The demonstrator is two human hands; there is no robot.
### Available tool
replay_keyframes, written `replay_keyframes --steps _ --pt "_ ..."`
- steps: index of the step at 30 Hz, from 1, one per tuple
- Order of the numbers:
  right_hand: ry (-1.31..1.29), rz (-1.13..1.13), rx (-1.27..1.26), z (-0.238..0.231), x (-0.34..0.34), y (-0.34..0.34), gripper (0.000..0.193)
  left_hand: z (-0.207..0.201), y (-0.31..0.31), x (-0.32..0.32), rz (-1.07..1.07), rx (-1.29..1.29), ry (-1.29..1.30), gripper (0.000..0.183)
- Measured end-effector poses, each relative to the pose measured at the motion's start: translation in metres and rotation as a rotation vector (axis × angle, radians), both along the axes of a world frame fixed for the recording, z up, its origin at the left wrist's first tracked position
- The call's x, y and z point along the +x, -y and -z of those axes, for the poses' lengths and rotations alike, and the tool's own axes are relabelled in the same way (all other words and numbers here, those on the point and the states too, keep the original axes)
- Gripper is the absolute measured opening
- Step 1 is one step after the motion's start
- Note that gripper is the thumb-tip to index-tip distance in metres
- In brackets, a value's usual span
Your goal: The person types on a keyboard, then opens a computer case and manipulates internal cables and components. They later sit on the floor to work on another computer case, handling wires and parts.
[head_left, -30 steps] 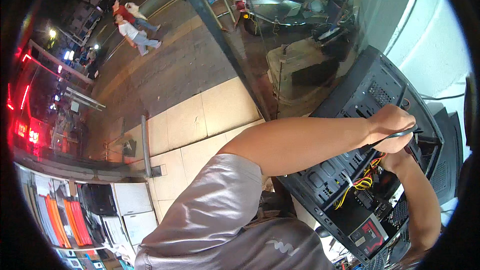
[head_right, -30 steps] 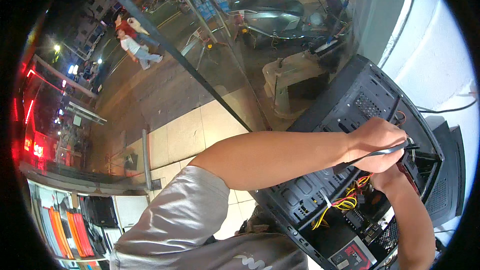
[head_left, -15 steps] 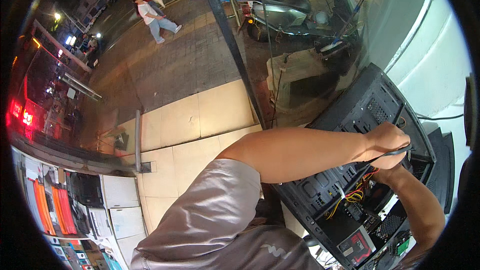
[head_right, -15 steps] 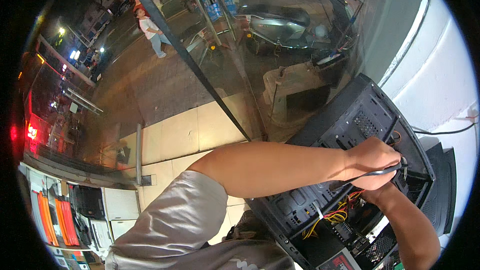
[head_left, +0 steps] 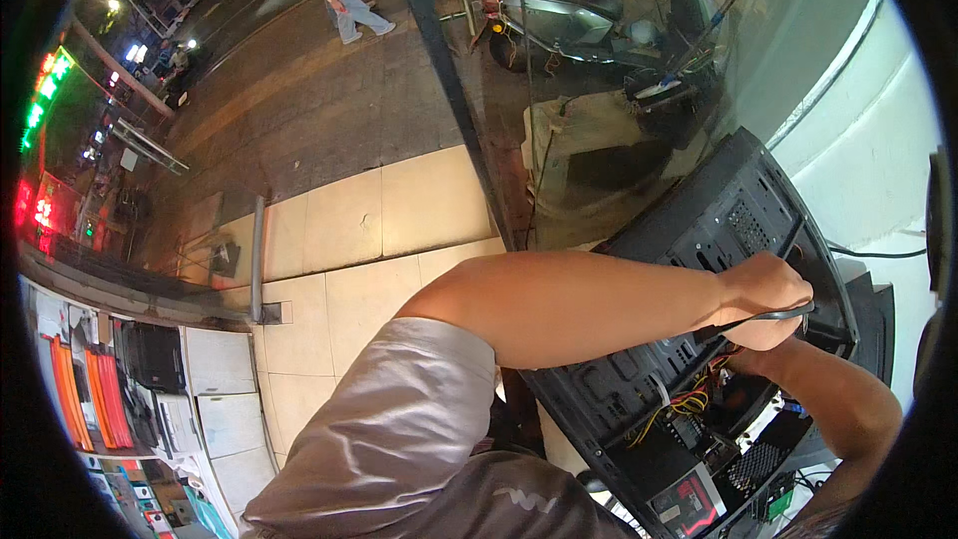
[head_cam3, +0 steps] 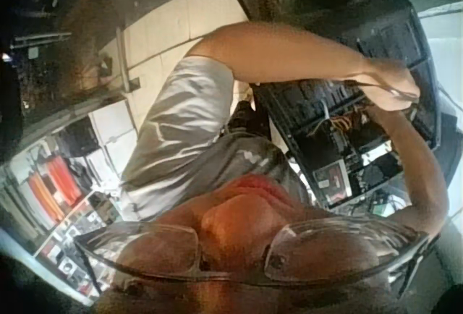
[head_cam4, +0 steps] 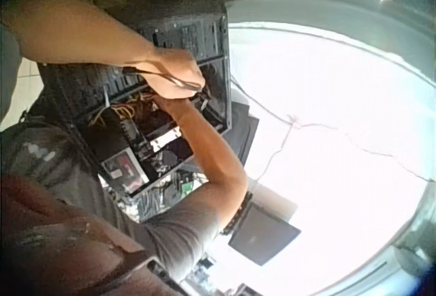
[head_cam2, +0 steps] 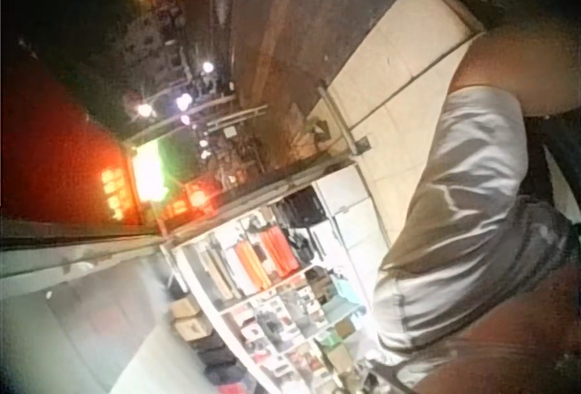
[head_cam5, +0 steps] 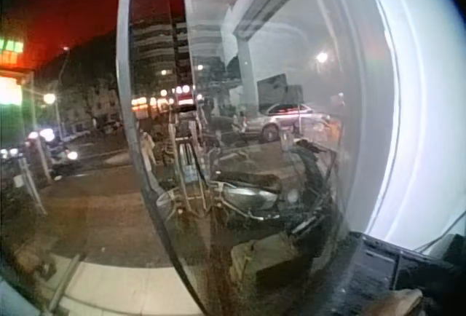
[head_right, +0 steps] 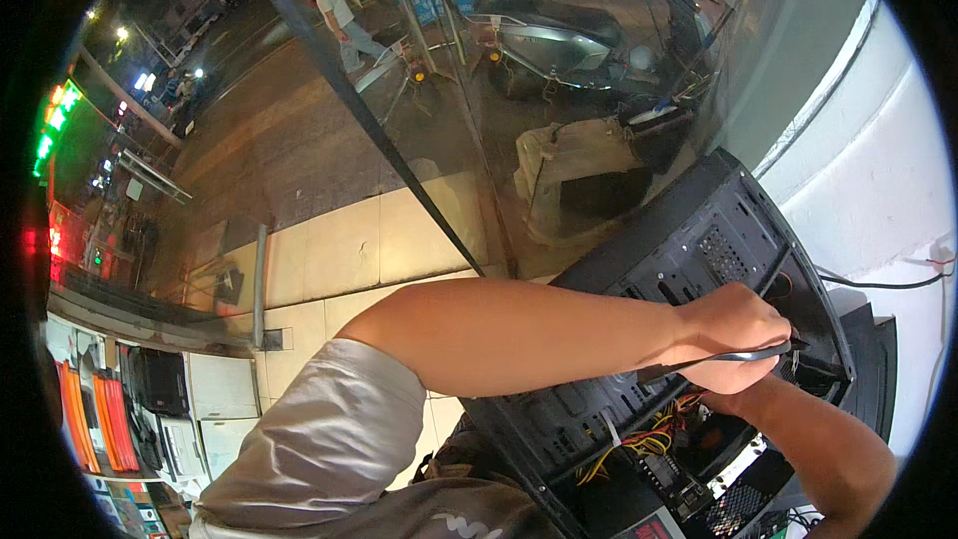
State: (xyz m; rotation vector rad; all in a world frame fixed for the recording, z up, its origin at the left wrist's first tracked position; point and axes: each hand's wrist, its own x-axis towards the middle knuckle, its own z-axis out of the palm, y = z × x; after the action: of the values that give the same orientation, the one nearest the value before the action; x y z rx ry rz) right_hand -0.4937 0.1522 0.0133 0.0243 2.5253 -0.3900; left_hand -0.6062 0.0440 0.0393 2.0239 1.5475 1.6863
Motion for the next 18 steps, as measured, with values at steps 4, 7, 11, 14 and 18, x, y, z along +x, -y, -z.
replay_keyframes --steps 4,7,11,14,18 --pt "-0.063 0.209 -0.379 -0.027 -0.01 0.019 0.038 -0.005 0.001 0.002 0.027 0.078 0.055 0.012" --pt "-0.111 0.125 -0.456 -0.011 -0.016 0.015 0.033 -0.003 0.008 -0.01 -0.014 0.07 0.079 0.01" --pt "-0.034 -0.019 -0.113 -0.018 0.006 -0.004 0.023 -0.01 0.005 -0.012 0.103 0.027 0.093 0.005" --pt "0.05 -0.361 0.231 -0.049 -0.002 -0.01 0.012 -0.016 0.018 -0.023 0.088 -0.024 0.09 0.006" --pt "-0.215 -0.167 0.161 -0.047 0.033 -0.017 0.015 -0.018 0.019 -0.01 0.14 -0.277 0.299 0.019"
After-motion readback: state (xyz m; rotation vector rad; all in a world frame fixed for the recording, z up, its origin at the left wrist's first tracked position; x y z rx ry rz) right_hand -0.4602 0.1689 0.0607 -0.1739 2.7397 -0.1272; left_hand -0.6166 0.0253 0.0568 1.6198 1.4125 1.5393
